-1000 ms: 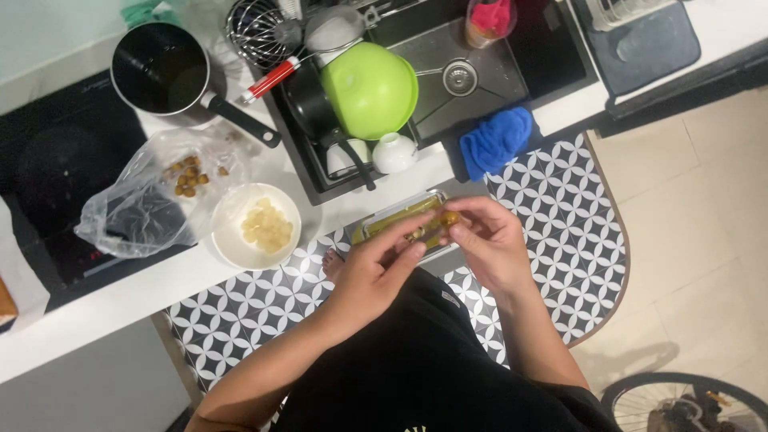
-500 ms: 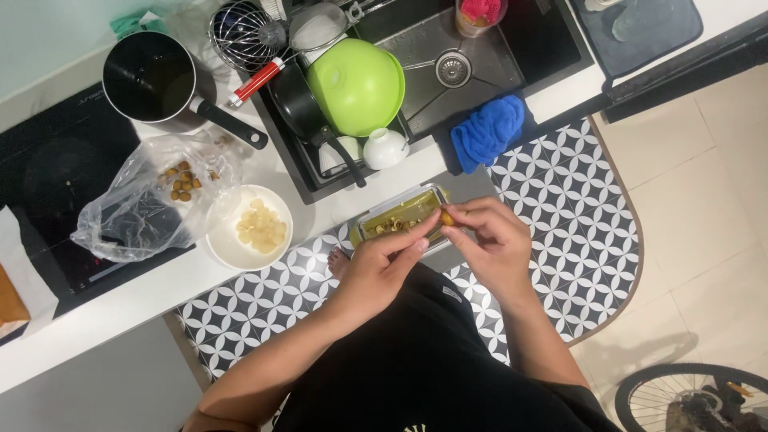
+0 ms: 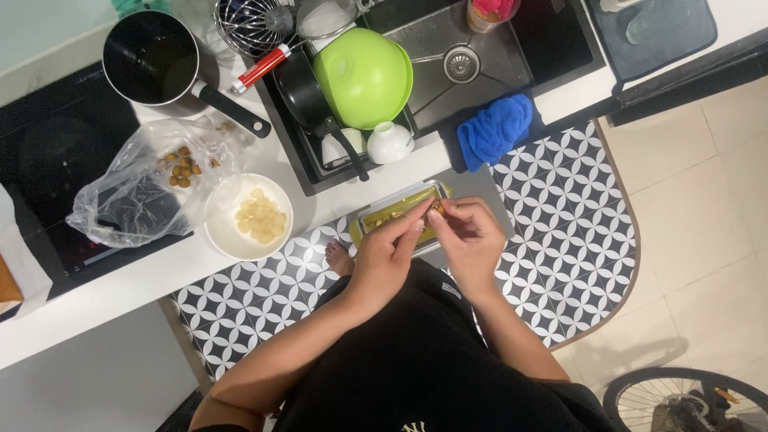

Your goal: Peeling and removing seeds from fruit at a kitchen counter.

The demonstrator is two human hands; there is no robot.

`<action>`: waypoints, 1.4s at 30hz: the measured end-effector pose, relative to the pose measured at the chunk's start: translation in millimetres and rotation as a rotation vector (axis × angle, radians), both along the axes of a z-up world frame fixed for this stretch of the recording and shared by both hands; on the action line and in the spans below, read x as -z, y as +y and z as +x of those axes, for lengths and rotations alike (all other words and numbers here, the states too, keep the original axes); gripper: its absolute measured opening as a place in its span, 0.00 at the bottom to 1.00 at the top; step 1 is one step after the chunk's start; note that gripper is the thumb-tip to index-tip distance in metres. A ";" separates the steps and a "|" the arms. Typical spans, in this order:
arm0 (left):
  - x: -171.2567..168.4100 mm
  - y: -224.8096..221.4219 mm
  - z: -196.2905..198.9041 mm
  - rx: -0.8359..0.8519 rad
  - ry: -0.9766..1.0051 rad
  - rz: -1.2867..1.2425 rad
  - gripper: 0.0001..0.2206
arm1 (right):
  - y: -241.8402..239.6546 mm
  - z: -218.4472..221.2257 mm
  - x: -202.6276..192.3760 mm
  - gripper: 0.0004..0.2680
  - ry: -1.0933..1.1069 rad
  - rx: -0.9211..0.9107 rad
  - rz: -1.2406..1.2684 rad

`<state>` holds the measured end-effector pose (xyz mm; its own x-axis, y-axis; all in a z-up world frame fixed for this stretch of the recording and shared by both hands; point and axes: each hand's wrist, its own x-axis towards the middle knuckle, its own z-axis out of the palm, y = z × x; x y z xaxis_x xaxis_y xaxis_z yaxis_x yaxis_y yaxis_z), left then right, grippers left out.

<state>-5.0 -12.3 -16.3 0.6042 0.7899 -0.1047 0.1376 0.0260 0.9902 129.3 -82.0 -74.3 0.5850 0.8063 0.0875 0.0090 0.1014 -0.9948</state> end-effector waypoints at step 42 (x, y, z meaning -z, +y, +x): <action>59.3 6.9 -11.6 0.145 -0.079 -0.418 0.18 | -16.1 44.8 24.6 0.11 0.333 -0.351 -0.166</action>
